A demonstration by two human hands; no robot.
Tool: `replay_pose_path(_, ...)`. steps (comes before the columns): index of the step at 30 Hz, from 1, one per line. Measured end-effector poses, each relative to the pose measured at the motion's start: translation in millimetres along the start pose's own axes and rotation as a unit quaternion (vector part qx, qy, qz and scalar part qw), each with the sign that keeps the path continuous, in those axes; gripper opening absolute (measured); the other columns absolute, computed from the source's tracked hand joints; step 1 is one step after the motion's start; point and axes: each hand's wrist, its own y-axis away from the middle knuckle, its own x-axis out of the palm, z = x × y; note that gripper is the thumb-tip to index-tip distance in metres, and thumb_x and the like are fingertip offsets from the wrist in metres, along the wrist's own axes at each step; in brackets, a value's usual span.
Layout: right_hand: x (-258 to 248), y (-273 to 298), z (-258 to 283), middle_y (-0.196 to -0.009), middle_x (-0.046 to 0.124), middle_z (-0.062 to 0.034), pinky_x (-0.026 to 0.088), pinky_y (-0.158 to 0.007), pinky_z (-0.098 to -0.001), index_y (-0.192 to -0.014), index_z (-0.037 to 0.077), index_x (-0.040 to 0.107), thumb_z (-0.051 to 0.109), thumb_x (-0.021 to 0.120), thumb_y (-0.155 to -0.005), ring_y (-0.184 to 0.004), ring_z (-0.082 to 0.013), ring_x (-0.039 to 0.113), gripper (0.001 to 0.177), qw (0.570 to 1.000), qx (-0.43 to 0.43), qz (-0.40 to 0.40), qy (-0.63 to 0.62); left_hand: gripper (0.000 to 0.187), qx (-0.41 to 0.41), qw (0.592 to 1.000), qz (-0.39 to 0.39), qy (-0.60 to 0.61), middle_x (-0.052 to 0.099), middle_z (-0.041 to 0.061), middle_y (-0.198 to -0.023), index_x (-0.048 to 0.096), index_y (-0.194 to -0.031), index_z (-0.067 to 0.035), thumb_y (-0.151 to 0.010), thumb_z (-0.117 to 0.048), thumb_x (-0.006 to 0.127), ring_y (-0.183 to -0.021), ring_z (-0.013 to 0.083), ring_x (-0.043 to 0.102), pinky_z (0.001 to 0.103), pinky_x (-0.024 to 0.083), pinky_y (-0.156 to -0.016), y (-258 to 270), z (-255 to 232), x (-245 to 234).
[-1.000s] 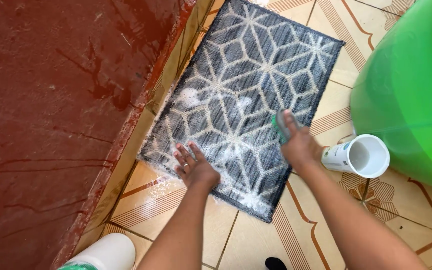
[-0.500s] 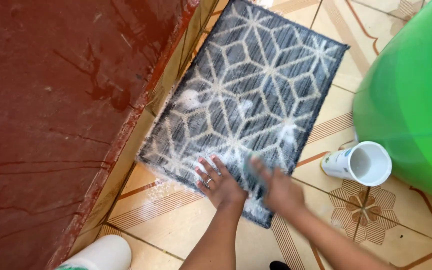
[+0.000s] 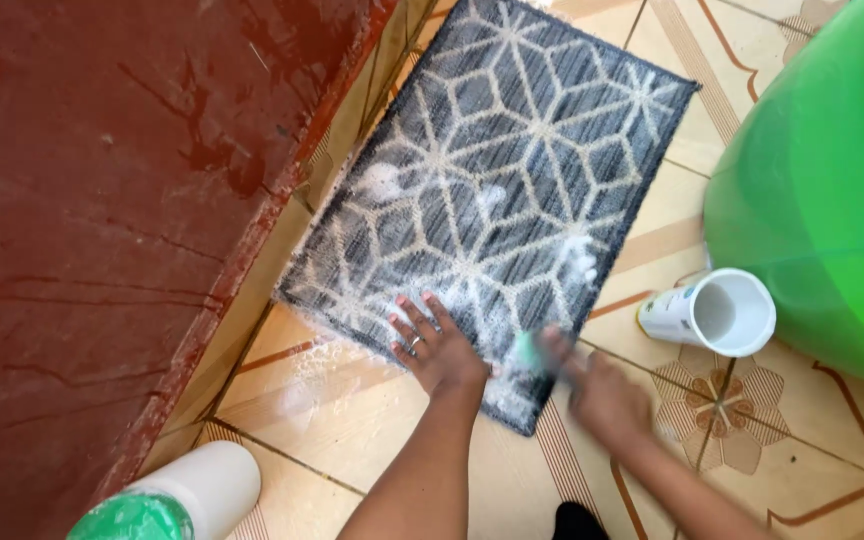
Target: The person is washing a small rug with soap and a brush.
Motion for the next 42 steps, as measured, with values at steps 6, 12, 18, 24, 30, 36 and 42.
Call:
replay_pose_path(6,-48.1,29.9,26.4,-0.115,0.058,-0.0138,0.061,-0.072,-0.0472,-0.157,0.056,0.007,0.015,0.067,-0.083,-0.092,-0.0341,0.069,0.104,0.992,0.077,-0.029,-0.100,0.126,0.100,0.986,-0.121,-0.048,-0.031,0.029,-0.159,-0.015,-0.157,-0.020,-0.083,-0.046,0.085,-0.145,0.0517,-0.025,0.067,-0.004,-0.112,-24.2,4.6,62.2)
replay_pose_path(12,-30.5,38.7,2.8,-0.118,0.057,-0.0160,0.063,-0.060,-0.0421,-0.159,0.059,0.007,0.007,0.047,-0.098,-0.086,-0.0284,0.071,0.090,0.999,0.005,0.014,0.037,0.144,0.101,0.992,0.008,-0.076,-0.031,0.024,-0.166,-0.019,-0.163,-0.020,-0.073,-0.057,0.087,-0.153,0.0460,-0.028,0.056,-0.009,-0.124,17.1,12.6,32.5)
replay_pose_path(18,-1.2,55.1,13.8,-0.113,0.058,-0.0133,0.059,-0.062,-0.0488,-0.151,0.049,0.031,0.012,0.055,-0.085,-0.083,-0.0324,0.068,0.079,0.997,0.002,-0.072,0.019,0.148,0.125,0.988,0.017,-0.084,-0.029,0.021,-0.168,-0.017,-0.163,-0.020,-0.068,-0.059,0.089,-0.155,0.0428,-0.025,0.055,-0.008,-0.125,25.3,16.7,35.9)
replay_pose_path(24,23.5,40.2,-2.1,-0.111,0.060,-0.0103,0.060,-0.071,-0.0488,-0.139,0.050,0.046,0.014,0.056,-0.087,-0.093,-0.0312,0.068,0.064,0.999,0.018,-0.037,0.005,0.149,0.110,0.991,0.001,-0.073,-0.028,0.023,-0.167,-0.016,-0.164,-0.021,-0.067,-0.058,0.091,-0.154,0.0439,-0.023,0.057,-0.007,-0.124,24.6,13.8,33.1)
replay_pose_path(30,-2.8,68.7,50.0,-0.114,0.060,-0.0121,0.059,-0.068,-0.0527,-0.151,0.052,0.034,0.010,0.056,-0.081,-0.088,-0.0359,0.069,0.085,0.995,-0.029,-0.078,-0.050,0.149,0.122,0.990,0.012,-0.071,-0.028,0.021,-0.168,-0.018,-0.163,-0.022,-0.067,-0.058,0.091,-0.155,0.0430,-0.023,0.056,-0.007,-0.124,12.6,21.3,49.6)
replay_pose_path(36,-74.2,5.5,27.2,-0.119,0.064,-0.0162,0.061,-0.070,-0.0476,-0.158,0.051,0.031,0.016,0.055,-0.097,-0.091,-0.0330,0.074,0.074,0.995,0.085,-0.022,-0.049,0.147,0.117,0.991,0.020,-0.069,-0.028,0.020,-0.168,-0.018,-0.163,-0.021,-0.069,-0.059,0.088,-0.155,0.0416,-0.024,0.057,-0.007,-0.125,25.4,17.0,25.7)
replay_pose_path(42,-66.3,14.1,89.3,-0.117,0.061,-0.0163,0.057,-0.076,-0.0454,-0.157,0.052,0.022,0.015,0.070,-0.080,-0.097,-0.0327,0.069,0.098,0.998,-0.001,-0.029,-0.047,0.125,0.134,0.984,-0.093,-0.069,0.007,0.019,-0.169,0.006,-0.161,-0.021,-0.073,-0.049,0.091,-0.152,0.0422,0.012,0.062,0.022,-0.116,-35.8,26.1,34.5)
